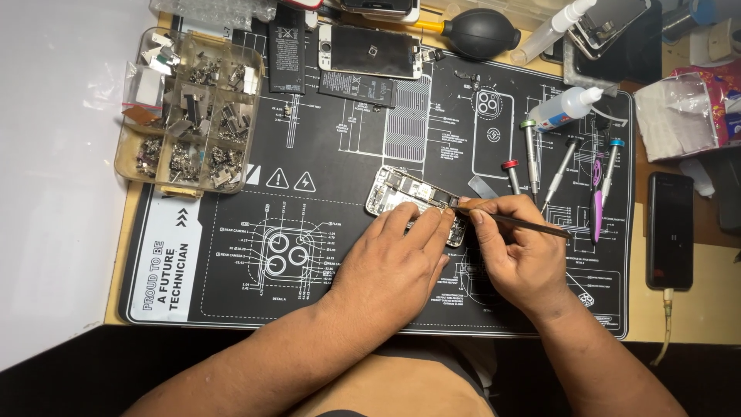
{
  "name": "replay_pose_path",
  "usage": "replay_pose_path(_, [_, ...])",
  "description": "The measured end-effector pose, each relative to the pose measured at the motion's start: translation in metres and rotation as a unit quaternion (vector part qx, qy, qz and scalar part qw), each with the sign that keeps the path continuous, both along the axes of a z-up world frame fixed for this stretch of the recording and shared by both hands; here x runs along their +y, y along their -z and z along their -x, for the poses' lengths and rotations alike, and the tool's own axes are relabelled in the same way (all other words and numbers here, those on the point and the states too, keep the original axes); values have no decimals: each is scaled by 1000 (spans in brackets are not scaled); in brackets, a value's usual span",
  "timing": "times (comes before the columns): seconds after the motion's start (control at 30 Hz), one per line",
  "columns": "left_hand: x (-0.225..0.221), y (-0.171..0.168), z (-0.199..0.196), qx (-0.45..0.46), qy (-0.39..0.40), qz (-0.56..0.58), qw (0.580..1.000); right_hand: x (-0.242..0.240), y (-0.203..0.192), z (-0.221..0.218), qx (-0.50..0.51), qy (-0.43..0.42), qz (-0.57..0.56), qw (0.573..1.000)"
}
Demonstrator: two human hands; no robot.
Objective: The person uses a screwdriver to remove screws from a disassembled smartphone chassis on a work mat. They then use tweezers to carefully lift and remove small internal components from the device.
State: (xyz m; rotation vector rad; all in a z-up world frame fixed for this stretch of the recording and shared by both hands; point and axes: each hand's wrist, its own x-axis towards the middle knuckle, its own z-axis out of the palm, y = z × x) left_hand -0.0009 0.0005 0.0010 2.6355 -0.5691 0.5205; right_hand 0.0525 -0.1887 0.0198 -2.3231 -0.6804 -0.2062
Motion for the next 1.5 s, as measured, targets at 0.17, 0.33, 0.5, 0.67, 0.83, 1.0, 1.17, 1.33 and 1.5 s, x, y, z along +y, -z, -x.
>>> replay_pose_path(0.17, [0, 0, 0, 2, 4, -7, 1000, 1, 0, 0, 8, -6, -17, 1000])
replay_pose_path(0.33, [0, 1, -1, 5, 2, -11, 1000, 2, 2, 1, -14, -9, -26, 1000])
replay_pose_path(0.5, [0, 5, -1, 16, 8, 38, 999, 3, 0, 0, -3, -10, -27, 1000])
replay_pose_path(0.67, [1, 4, -2, 8, 11, 38, 999, 3, 0, 4, 10, 16, -47, 999])
replay_pose_path(0.83, [1, 2, -2, 7, 13, 44, 999, 2, 0, 4, 14, 8, -60, 998])
replay_pose_path(1.0, [0, 1, -2, 22, 12, 33, 999, 0, 0, 4, 39, -25, -73, 996])
replay_pose_path(1.17, [0, 1, -2, 18, 13, 29, 999, -1, 1, 3, 27, -32, -66, 997])
replay_pose_path(1.33, [0, 2, -2, 8, 13, 25, 1000, -2, 1, 2, 21, -32, -60, 997])
replay_pose_path(1.5, [0, -1, -2, 13, 13, 16, 1000, 0, -1, 3, 32, -33, -58, 997])
